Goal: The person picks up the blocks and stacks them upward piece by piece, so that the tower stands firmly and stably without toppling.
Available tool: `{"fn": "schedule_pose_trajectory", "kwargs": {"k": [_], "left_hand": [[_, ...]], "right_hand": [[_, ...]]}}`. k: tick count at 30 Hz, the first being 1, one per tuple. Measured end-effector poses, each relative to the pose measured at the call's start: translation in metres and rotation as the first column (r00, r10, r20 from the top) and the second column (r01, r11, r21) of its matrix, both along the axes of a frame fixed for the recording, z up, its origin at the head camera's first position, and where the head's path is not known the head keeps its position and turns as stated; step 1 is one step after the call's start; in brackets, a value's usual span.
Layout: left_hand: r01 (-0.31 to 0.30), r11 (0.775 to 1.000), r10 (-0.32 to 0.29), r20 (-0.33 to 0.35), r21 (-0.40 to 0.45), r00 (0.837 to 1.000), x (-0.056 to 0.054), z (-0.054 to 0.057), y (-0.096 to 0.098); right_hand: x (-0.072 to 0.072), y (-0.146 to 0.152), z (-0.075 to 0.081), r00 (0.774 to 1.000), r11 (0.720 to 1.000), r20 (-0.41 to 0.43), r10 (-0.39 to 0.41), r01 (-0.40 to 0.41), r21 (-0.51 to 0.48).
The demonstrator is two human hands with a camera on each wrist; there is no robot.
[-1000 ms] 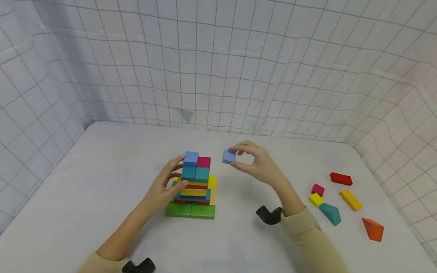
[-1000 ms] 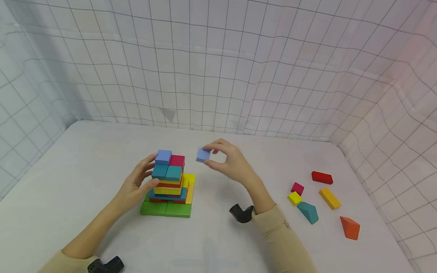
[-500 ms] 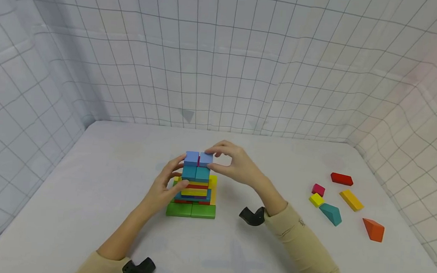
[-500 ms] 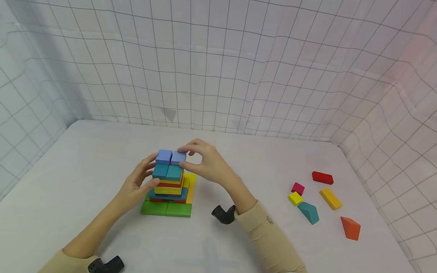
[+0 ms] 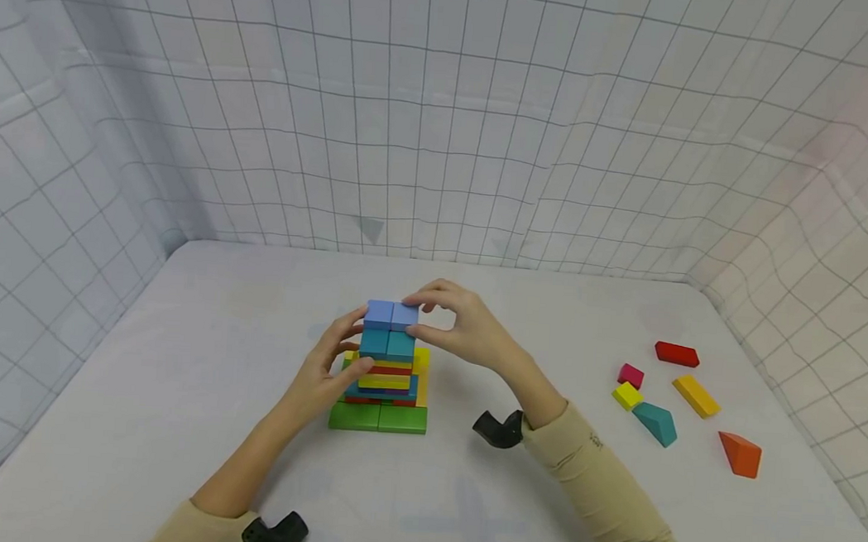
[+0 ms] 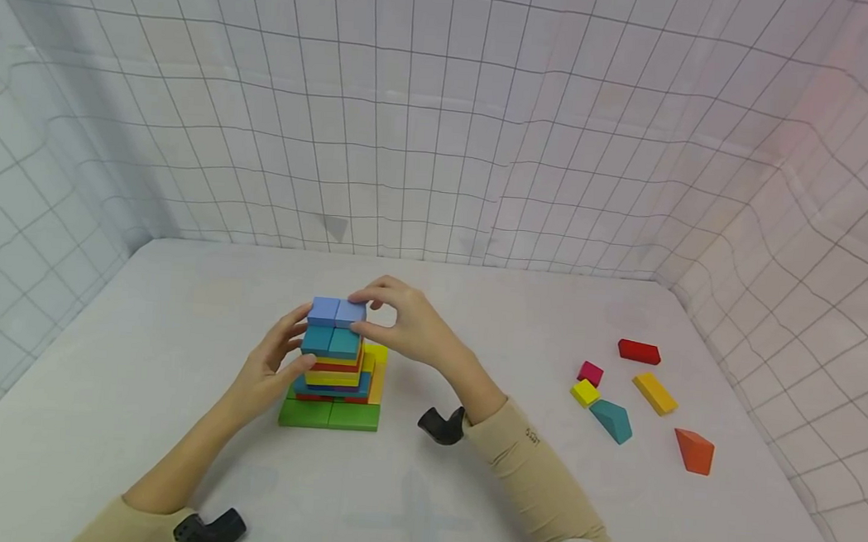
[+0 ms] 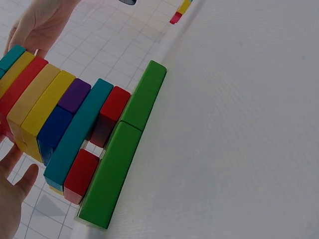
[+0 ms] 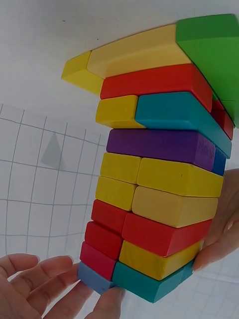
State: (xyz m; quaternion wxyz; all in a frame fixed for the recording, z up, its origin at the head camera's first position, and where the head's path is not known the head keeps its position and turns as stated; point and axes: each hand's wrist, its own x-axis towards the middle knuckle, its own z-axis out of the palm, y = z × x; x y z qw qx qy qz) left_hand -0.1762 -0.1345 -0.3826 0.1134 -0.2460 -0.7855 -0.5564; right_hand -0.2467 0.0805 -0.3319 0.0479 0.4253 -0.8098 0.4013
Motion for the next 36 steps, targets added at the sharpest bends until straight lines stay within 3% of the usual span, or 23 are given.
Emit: {"fn": "schedule_pose_trajectory", "kwargs": {"k": [6,10,13,16,21,28,33,36], "left_hand": [[0.002,1.000,-0.002,-0.006,0.013,1.000,0.000,-0.001,-0.001],[0.002,1.000,-0.001,-0.048,0.021,0.999,-0.001,-0.001,-0.001],[-0.001,1.000,0.002,-0.063,0.021,0.998,-0.001,-0.001,0.000],[-0.003,1.000,0.004,-0.062,0.019,0.998,-0.001,-0.001,0.000],[-0.010,1.000,0.011,-0.050,0.021,0.999,-0.001,-0.001,0.000],[0.001,1.000,0.001,-0.060,0.030,0.998,-0.002,-0.002,-0.001],[0.009,1.000,-0.007,-0.077,0.029,0.997,-0.002,-0.003,0.000],[0.008,1.000,-0.006,-0.074,0.025,0.997,-0.002,-0.004,0.001]], "right_hand": [[0.000,0.007,0.001,1.000,1.000,0.003,-0.013,0.013,-0.010],[0.009,0.032,0.009,0.993,0.992,-0.007,-0.116,0.115,-0.041],[0.009,0.066,-0.001,0.975,0.975,-0.012,-0.221,0.220,-0.040],[0.002,0.109,-0.028,0.947,0.948,-0.027,-0.319,0.319,-0.011],[0.009,0.178,-0.055,0.903,0.896,-0.035,-0.429,0.430,0.111],[0.027,0.251,-0.077,0.876,0.848,0.061,-0.478,0.442,0.292],[0.038,0.271,-0.079,0.862,0.837,0.112,-0.494,0.436,0.332],[0.040,0.275,-0.079,0.859,0.822,0.096,-0.502,0.439,0.363]]}}
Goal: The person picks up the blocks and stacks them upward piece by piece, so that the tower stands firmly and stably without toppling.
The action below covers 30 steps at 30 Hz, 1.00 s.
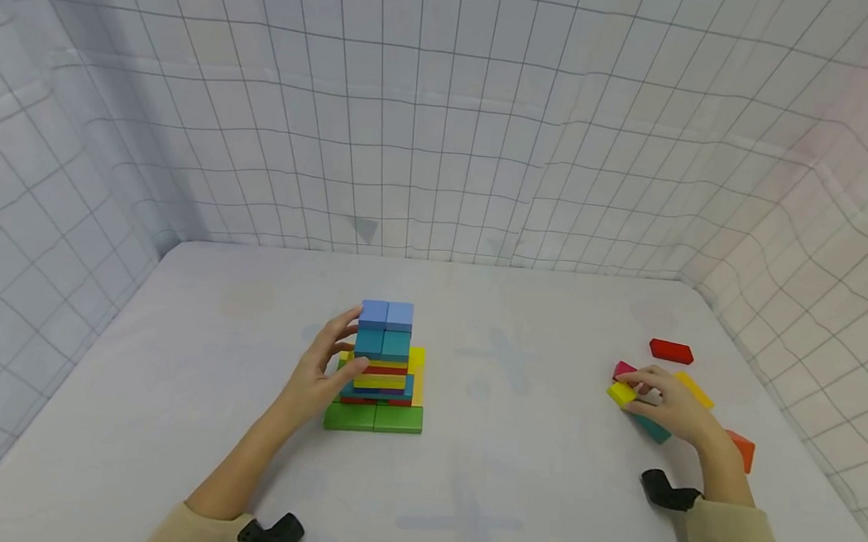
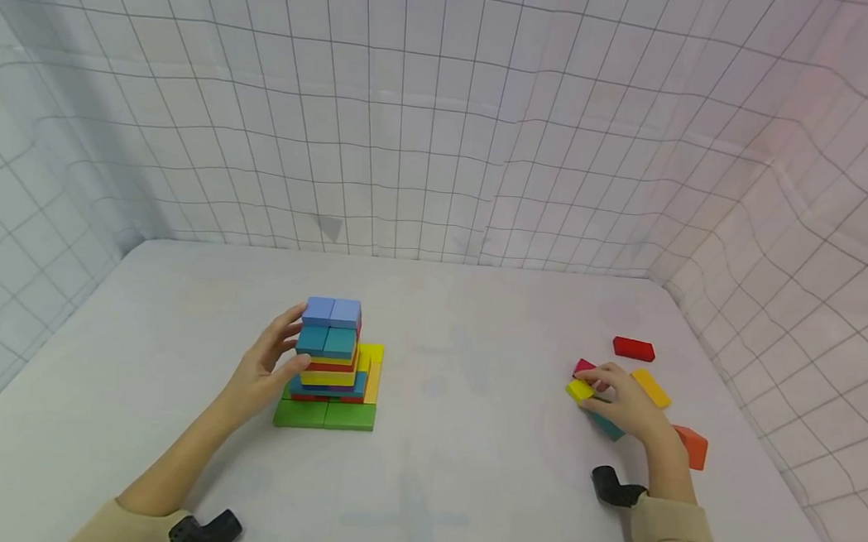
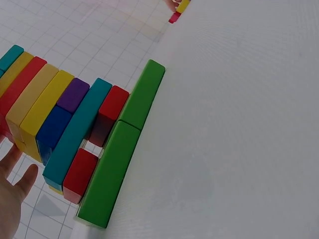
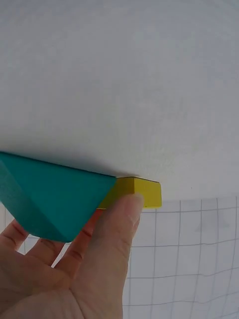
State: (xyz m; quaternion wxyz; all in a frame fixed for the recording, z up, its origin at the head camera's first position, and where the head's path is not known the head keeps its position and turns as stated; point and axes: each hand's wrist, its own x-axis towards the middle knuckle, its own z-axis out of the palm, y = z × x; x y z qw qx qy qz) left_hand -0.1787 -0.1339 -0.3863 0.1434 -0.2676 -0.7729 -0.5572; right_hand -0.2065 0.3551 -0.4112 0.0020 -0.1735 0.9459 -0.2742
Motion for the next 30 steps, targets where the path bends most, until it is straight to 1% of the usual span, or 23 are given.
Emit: {"fn": "schedule_pose_trajectory", "kwargs": {"k": [5,8,11,15,19,22,25,27,30], "left_hand": [[-0.003,1.000,0.003,0.011,0.002,1.000,0.000,0.000,0.000],[0.000,1.000,0.000,0.004,0.003,1.000,0.000,0.000,0.000],[0.002,1.000,-0.002,-0.006,0.003,1.000,0.000,0.000,0.000],[0.003,1.000,-0.003,0.001,0.002,1.000,0.000,0.000,0.001],[-0.010,1.000,0.010,0.016,-0.005,1.000,0.001,0.001,0.001],[-0.015,1.000,0.016,0.020,-0.010,1.000,0.001,0.001,0.001],[-0.016,1.000,0.016,0.024,-0.011,1.000,0.001,0.002,0.000],[-0.014,1.000,0.014,0.027,-0.008,1.000,0.002,0.002,0.000],[-0.006,1.000,0.006,0.028,-0.005,1.000,0.001,0.002,0.000]], "right_hand": [[-0.004,-0.004,-0.004,0.999,0.997,-0.015,-0.040,0.041,0.070],[-0.007,-0.007,-0.006,0.998,0.994,0.008,-0.068,0.067,0.091],[-0.006,-0.008,-0.007,0.996,0.993,0.043,-0.074,0.069,0.095],[-0.005,-0.008,-0.006,0.997,0.994,0.049,-0.056,0.051,0.096],[-0.007,-0.017,-0.004,1.000,0.999,-0.002,-0.018,0.018,0.036],[-0.009,-0.037,0.004,0.998,0.999,-0.051,0.026,-0.028,-0.030],[-0.012,-0.071,0.019,0.990,0.991,-0.112,0.090,-0.100,-0.087],[-0.014,-0.098,0.030,0.975,0.979,-0.169,0.147,-0.168,-0.118],[-0.015,-0.138,0.047,0.944,0.952,-0.245,0.221,-0.264,-0.158]]}}
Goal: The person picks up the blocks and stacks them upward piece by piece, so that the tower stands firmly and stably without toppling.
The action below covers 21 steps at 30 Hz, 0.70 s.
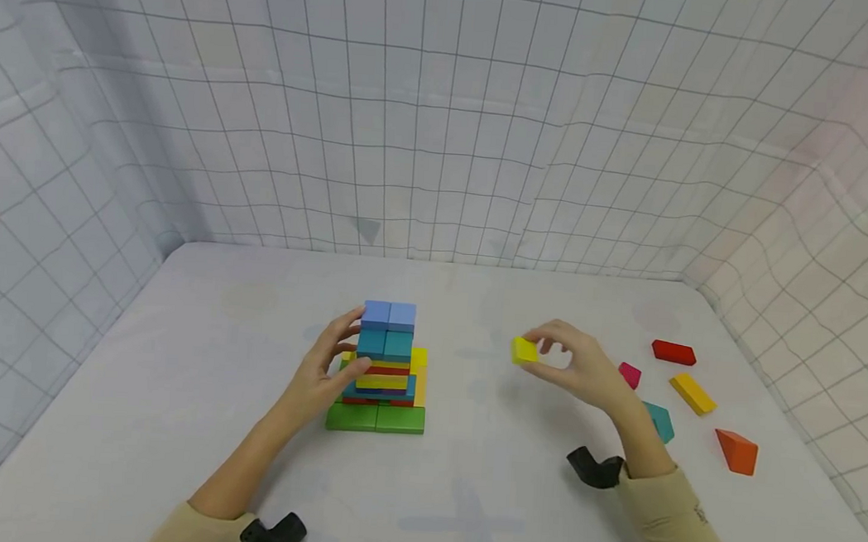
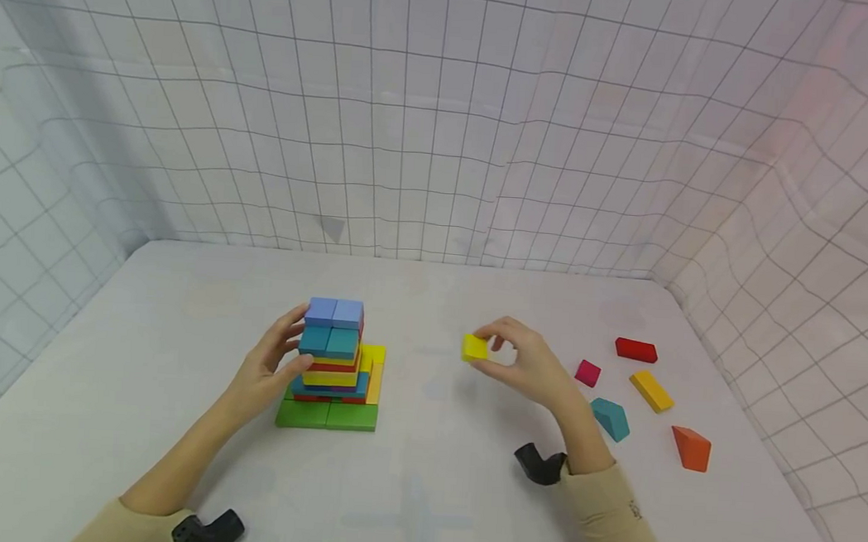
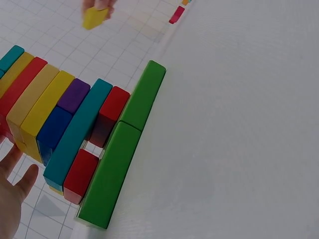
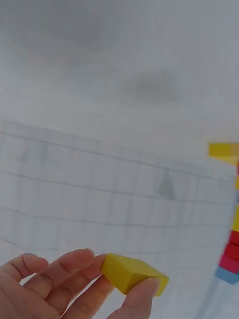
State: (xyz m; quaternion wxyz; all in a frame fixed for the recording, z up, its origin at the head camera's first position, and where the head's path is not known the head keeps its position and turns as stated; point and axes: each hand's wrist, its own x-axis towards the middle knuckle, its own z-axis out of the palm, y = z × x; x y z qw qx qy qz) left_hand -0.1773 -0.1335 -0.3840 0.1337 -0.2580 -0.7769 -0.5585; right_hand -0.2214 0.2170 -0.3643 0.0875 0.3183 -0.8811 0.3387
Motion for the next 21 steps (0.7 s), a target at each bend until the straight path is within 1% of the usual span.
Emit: {"fn": "schedule_pose_trajectory", "kwargs": {"k": [2,5,8,11,13,15,18,21], "left_hand": [[0.007,1.000,-0.007,-0.004,0.005,1.000,0.000,0.000,0.000],[0.013,1.000,-0.012,-0.017,0.008,1.000,0.000,0.000,-0.001],[0.017,1.000,-0.017,-0.024,0.012,1.000,0.000,-0.001,-0.001],[0.020,1.000,-0.020,-0.008,0.012,1.000,0.000,0.000,-0.001],[0.022,1.000,-0.022,0.004,0.008,1.000,0.000,0.000,-0.001],[0.023,1.000,-0.023,0.012,0.001,1.000,0.000,0.000,-0.002],[0.024,1.000,-0.024,0.010,-0.011,1.000,0.000,0.000,-0.002],[0.024,1.000,-0.024,0.003,-0.018,1.000,-0.001,-0.001,-0.004]], "right_hand": [[0.000,-0.027,0.011,0.998,0.998,-0.037,0.054,-0.055,-0.031],[0.002,-0.064,0.026,0.987,0.988,-0.086,0.134,-0.140,-0.067],[0.005,-0.096,0.039,0.968,0.973,-0.144,0.207,-0.219,-0.077],[0.006,-0.121,0.046,0.945,0.961,-0.205,0.257,-0.272,-0.052],[0.006,-0.134,0.049,0.935,0.961,-0.234,0.265,-0.275,-0.010],[0.006,-0.143,0.050,0.931,0.965,-0.256,0.260,-0.259,0.039],[0.006,-0.153,0.050,0.923,0.968,-0.293,0.250,-0.230,0.102],[0.006,-0.160,0.048,0.910,0.967,-0.333,0.247,-0.210,0.144]]}}
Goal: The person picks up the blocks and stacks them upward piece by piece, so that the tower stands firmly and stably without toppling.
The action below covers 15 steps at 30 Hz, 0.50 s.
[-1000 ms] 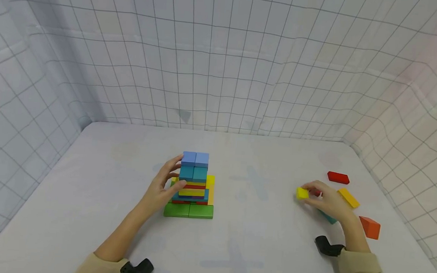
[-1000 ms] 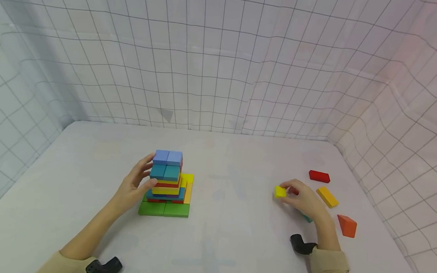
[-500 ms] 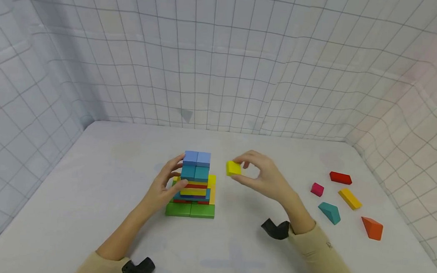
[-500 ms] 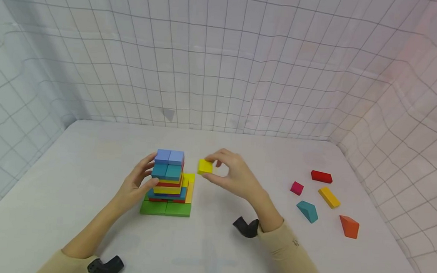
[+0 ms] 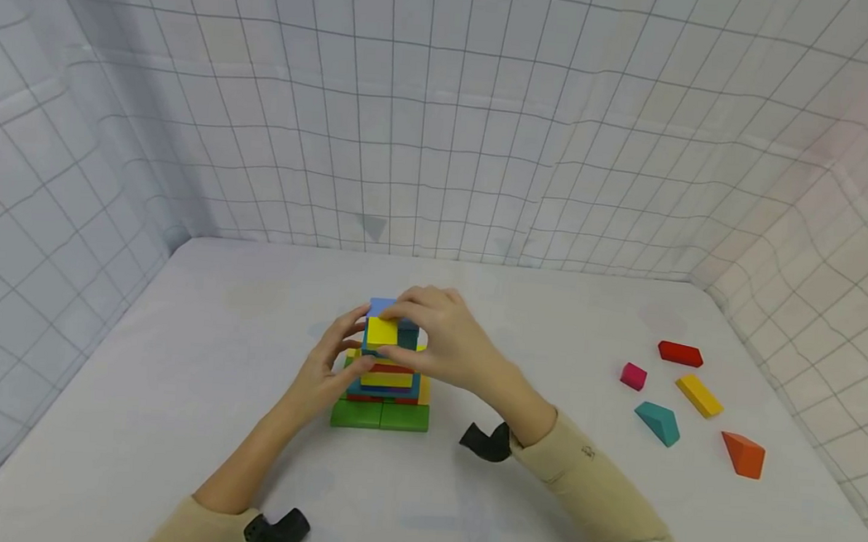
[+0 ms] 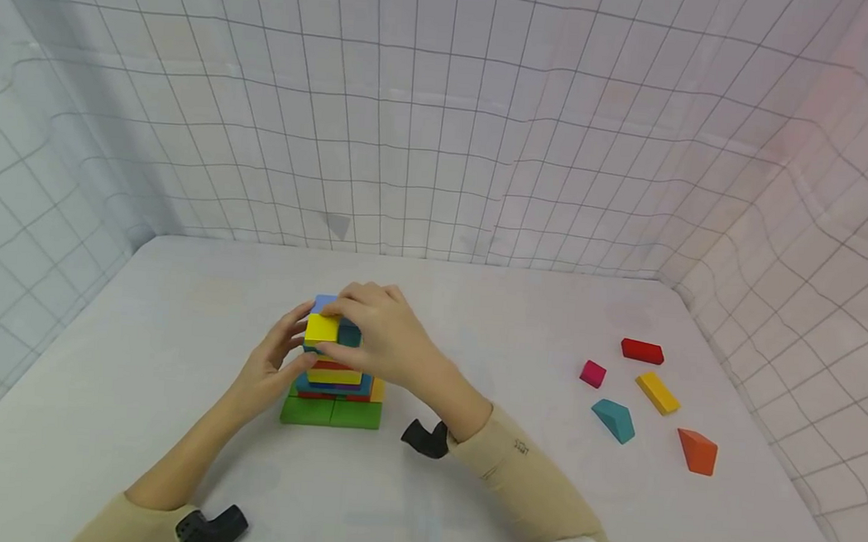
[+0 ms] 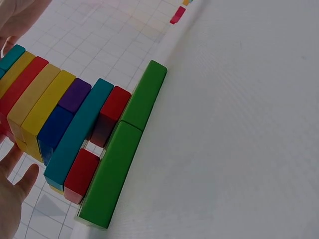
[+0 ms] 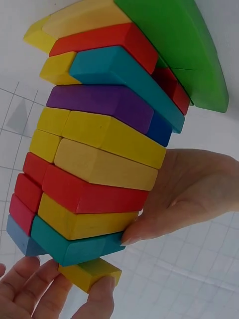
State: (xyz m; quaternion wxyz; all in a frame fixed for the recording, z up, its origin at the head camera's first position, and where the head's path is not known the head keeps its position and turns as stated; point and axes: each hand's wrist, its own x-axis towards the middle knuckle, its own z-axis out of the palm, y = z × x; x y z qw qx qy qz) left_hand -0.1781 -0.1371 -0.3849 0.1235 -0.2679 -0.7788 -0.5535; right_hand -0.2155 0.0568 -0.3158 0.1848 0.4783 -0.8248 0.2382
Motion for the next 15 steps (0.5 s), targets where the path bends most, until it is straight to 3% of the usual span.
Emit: {"fn": "schedule_pose_trajectory", "kwargs": {"k": [5,9,15], "left_hand": [[0.002,1.000,-0.002,-0.026,-0.003,1.000,-0.007,-0.011,-0.004],[0.036,0.999,-0.036,-0.004,0.017,0.999,-0.015,-0.025,-0.009],[0.100,0.993,-0.099,-0.023,0.065,0.995,-0.017,-0.028,-0.011]], "right_hand": [[-0.002,-0.004,-0.003,0.999,0.999,-0.046,-0.024,0.026,0.037],[-0.002,-0.005,-0.004,0.996,0.998,-0.077,-0.033,0.037,0.054],[-0.003,-0.005,-0.007,0.990,0.998,-0.139,-0.027,0.035,0.051]]}}
